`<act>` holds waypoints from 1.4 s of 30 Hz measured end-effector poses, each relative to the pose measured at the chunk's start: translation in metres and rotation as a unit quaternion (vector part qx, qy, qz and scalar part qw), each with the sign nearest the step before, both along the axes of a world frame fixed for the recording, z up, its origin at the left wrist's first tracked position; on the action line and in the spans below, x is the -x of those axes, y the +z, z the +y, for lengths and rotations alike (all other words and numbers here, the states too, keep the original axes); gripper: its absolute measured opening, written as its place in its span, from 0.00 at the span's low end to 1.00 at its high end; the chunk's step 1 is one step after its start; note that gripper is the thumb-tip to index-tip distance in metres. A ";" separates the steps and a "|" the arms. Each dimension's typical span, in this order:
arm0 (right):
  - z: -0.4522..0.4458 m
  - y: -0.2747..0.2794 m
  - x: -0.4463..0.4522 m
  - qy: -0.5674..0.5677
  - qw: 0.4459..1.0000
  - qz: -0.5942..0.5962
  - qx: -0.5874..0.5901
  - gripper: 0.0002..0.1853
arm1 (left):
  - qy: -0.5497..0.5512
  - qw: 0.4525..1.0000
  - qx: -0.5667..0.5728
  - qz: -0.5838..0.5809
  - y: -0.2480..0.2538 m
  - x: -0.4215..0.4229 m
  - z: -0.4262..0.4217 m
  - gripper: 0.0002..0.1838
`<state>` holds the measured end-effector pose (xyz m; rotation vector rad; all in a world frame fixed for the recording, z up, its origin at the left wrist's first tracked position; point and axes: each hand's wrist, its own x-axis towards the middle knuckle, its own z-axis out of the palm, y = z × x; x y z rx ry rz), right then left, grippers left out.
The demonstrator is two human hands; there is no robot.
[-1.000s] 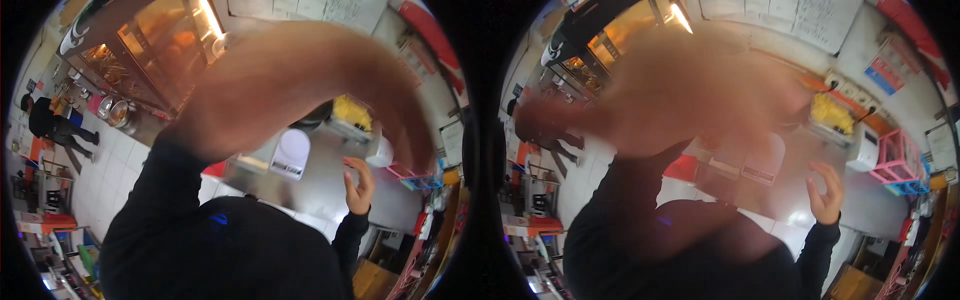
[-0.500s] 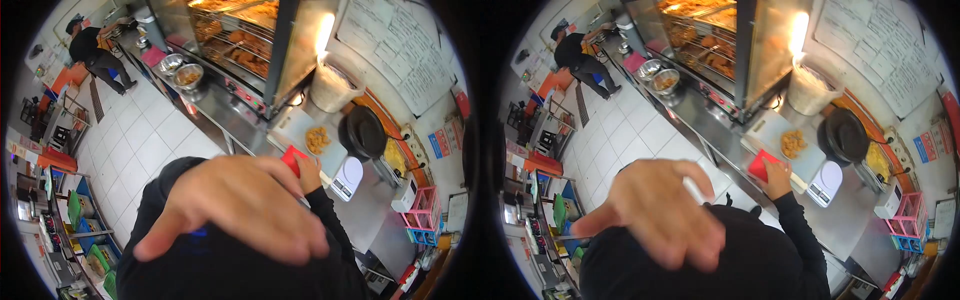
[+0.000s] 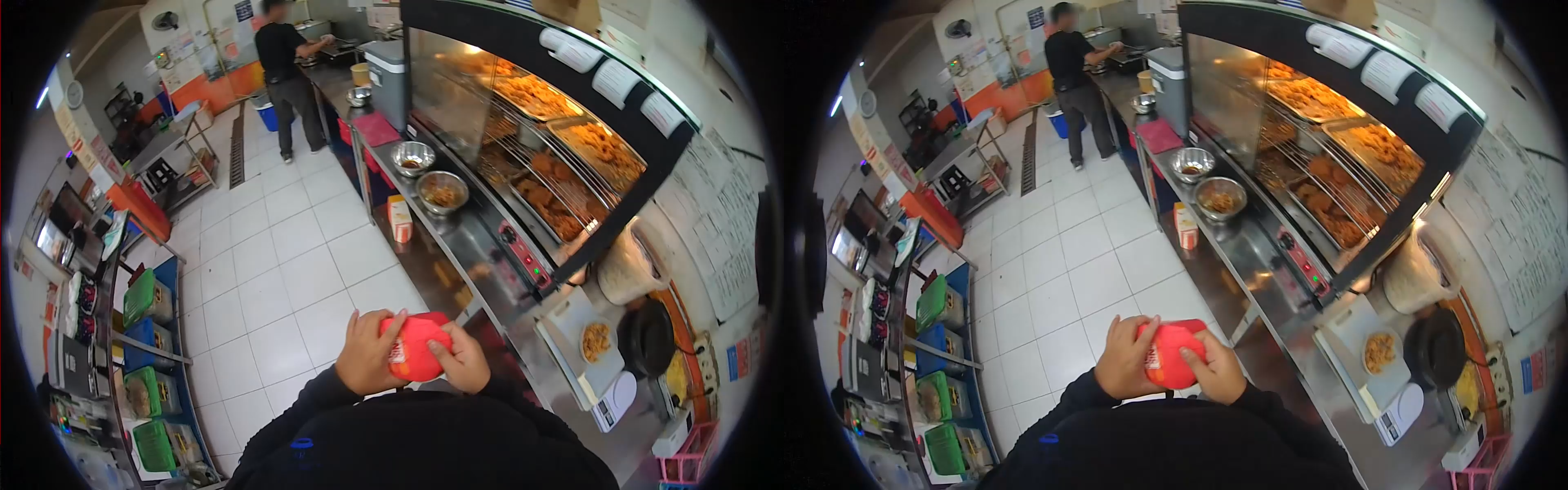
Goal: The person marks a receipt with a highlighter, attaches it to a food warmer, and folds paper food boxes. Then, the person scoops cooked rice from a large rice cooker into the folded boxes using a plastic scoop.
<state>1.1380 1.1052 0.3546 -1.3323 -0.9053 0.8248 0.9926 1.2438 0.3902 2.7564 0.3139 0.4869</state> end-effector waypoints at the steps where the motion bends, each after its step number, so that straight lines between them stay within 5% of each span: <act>1: 0.010 0.005 0.003 0.046 0.998 0.029 0.018 0.10 | 0.017 1.000 -0.003 -0.010 -0.001 0.009 0.009 0.57; 5: 0.041 0.000 -0.007 0.154 0.987 -0.029 0.026 0.15 | 0.102 0.992 -0.010 -0.075 -0.016 0.033 0.032 0.52; 6: 0.054 -0.012 -0.017 0.125 0.960 -0.240 -0.067 0.17 | 0.131 0.988 -0.016 -0.084 -0.018 0.035 0.034 0.52; 10: 0.086 -0.033 -0.031 0.051 0.993 0.103 0.021 0.16 | 0.177 0.976 -0.047 -0.118 -0.022 0.025 0.039 0.51; 13: 0.104 -0.045 -0.059 0.058 0.988 -0.143 0.029 0.23 | 0.169 0.977 -0.055 -0.120 -0.021 0.008 0.045 0.50; 14: 0.111 -0.042 -0.069 0.063 0.991 -0.089 0.072 0.28 | 0.163 0.978 -0.055 -0.119 -0.021 0.003 0.048 0.50; 17: 0.123 -0.027 -0.099 -0.040 0.960 -0.270 0.058 0.30 | 0.138 0.975 -0.070 -0.161 -0.021 -0.009 0.062 0.51; 19: 0.133 -0.060 -0.122 0.037 0.976 -0.213 -0.038 0.25 | 0.101 0.973 -0.042 -0.203 -0.029 -0.016 0.072 0.52; 21: 0.128 -0.057 -0.128 0.132 0.985 0.065 0.095 0.21 | 0.096 0.974 -0.030 -0.203 -0.038 -0.035 0.078 0.53; 23: 0.124 -0.036 -0.124 0.080 0.991 0.106 0.037 0.16 | 0.139 0.977 -0.045 -0.155 -0.039 -0.051 0.076 0.55; 25: 0.114 -0.018 -0.130 -0.002 0.987 0.068 0.145 0.16 | 0.210 0.976 -0.033 -0.038 -0.041 -0.065 0.075 0.57; 26: 0.114 -0.027 -0.133 -0.037 0.987 0.039 0.150 0.16 | 0.191 0.981 0.022 -0.026 -0.053 -0.069 0.082 0.57; 27: 0.114 -0.042 -0.133 -0.069 0.985 0.010 0.157 0.16 | 0.102 0.980 0.153 -0.070 -0.051 -0.076 0.085 0.44; 29: 0.110 -0.053 -0.126 -0.142 0.981 -0.128 -0.018 0.15 | 0.036 0.944 0.313 -0.102 -0.075 -0.079 0.091 0.48; 32: 0.101 -0.047 -0.113 -0.107 0.974 -0.185 -0.071 0.17 | -0.018 0.799 0.547 -0.251 -0.067 -0.103 0.075 0.28; 34: 0.100 -0.056 -0.101 -0.105 0.974 -0.181 -0.090 0.19 | 0.032 0.818 0.522 -0.242 -0.116 -0.112 0.088 0.31; 35: 0.098 -0.055 -0.101 -0.117 0.979 -0.151 -0.065 0.19 | 0.059 0.826 0.507 -0.237 -0.135 -0.112 0.098 0.34; 36: 0.096 -0.053 -0.102 -0.128 0.983 -0.121 -0.041 0.20 | 0.099 0.921 0.333 -0.176 -0.134 -0.111 0.108 0.22; 38: 0.094 -0.055 -0.112 -0.143 0.986 -0.089 0.003 0.18 | 0.124 0.828 0.511 -0.195 -0.131 -0.115 0.110 0.20; 40: 0.093 -0.075 -0.130 -0.139 0.987 0.073 0.021 0.16 | 0.121 0.732 0.634 -0.219 -0.101 -0.122 0.100 0.19; 42: 0.089 -0.074 -0.144 -0.107 0.973 0.200 0.037 0.15 | 0.112 0.727 0.650 -0.190 -0.113 -0.118 0.109 0.21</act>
